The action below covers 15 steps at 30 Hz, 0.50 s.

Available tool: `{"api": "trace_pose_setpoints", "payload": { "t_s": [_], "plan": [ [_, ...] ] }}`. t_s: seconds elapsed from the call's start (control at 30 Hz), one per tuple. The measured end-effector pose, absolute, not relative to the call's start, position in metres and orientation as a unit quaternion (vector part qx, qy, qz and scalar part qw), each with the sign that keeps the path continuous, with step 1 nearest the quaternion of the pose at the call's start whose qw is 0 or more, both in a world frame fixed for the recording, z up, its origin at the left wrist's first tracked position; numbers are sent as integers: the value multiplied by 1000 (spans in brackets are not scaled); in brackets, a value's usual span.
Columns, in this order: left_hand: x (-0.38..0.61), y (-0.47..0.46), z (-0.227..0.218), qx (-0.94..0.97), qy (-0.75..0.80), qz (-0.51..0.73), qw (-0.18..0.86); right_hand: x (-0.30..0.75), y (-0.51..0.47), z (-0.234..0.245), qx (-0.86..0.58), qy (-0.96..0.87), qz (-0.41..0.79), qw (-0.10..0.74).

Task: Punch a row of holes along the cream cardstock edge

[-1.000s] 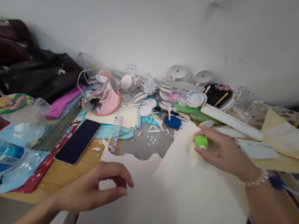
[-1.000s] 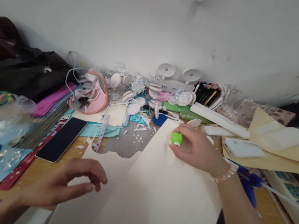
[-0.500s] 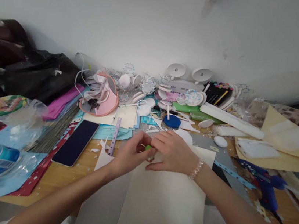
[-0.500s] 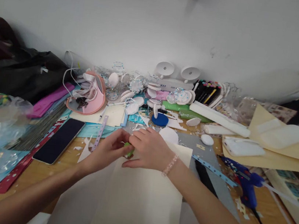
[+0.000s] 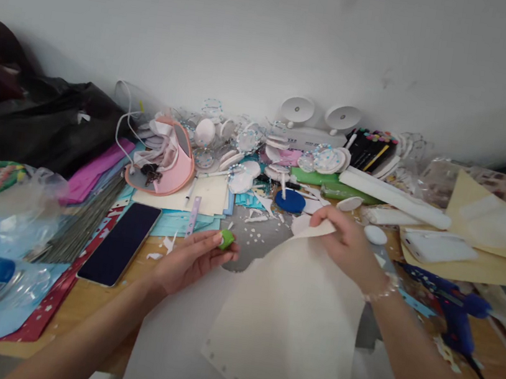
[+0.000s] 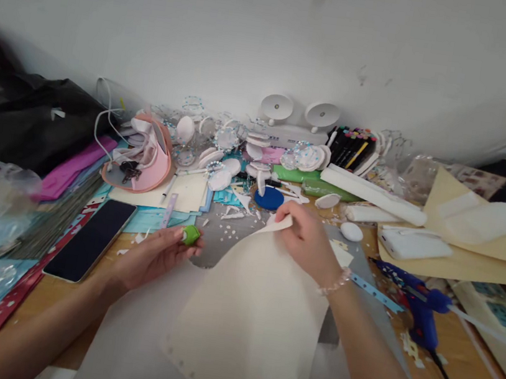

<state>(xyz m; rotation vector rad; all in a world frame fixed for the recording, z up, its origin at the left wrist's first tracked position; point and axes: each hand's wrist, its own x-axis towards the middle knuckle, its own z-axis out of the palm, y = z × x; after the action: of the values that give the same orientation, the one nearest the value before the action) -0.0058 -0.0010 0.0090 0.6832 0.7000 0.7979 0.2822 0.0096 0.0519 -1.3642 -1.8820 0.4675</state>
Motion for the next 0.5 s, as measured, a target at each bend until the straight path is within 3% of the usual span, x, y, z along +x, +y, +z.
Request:
{"api": "trace_pose_setpoints", "payload": {
  "t_s": [0.13,0.5],
  "plan": [
    [-6,5,2,317,314,318,837,287,10,65,-560,-692,197,412],
    [16,27,2,351,299,327,825,217,3,12,-507,-785,183,305]
  ]
}}
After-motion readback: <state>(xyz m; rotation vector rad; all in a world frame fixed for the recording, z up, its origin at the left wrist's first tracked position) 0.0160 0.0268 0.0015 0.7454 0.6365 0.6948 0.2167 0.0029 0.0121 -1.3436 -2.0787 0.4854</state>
